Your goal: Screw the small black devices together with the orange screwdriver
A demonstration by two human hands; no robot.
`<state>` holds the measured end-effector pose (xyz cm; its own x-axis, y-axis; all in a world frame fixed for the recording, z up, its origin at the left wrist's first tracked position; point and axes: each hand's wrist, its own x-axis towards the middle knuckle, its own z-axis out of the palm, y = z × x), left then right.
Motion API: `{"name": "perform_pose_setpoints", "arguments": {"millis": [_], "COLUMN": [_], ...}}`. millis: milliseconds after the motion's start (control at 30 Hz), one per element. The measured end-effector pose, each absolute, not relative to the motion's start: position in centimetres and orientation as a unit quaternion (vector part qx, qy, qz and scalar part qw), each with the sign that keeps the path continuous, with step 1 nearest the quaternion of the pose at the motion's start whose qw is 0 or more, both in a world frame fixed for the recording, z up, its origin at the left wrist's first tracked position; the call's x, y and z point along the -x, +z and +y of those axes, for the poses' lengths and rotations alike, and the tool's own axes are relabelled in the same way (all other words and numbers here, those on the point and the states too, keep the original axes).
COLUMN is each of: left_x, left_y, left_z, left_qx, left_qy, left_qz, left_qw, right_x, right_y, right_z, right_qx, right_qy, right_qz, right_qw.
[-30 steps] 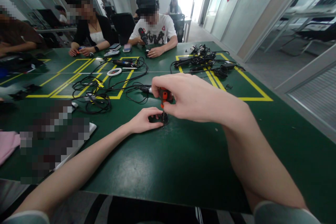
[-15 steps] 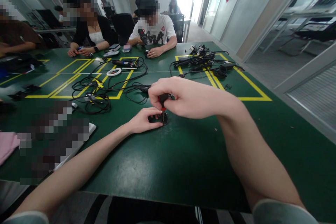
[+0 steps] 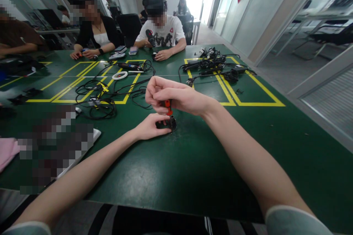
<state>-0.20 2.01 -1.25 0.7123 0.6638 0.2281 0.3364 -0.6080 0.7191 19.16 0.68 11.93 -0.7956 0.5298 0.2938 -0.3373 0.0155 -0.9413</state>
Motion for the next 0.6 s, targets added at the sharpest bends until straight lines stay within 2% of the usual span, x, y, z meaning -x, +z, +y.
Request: {"name": "perform_pose_setpoints", "arguments": {"millis": [267, 433, 600], "left_x": [0.1, 0.0, 0.1], "left_y": [-1.2, -1.2, -1.2], "left_z": [1.8, 1.7, 1.9], "left_qx": [-0.846, -0.845, -0.854], "left_qy": [0.258, 0.260, 0.247], "left_qz": [0.291, 0.310, 0.293], "left_qw": [0.365, 0.350, 0.353], "right_x": [-17.8, -18.0, -18.2], "right_y": [10.7, 11.5, 11.5], "right_z": [0.8, 0.4, 0.6], "right_qx": [-0.005, 0.023, -0.009], "right_qy": [0.741, 0.734, 0.756], "right_qz": [-0.600, -0.620, -0.595], "right_qw": [0.302, 0.275, 0.271]}}
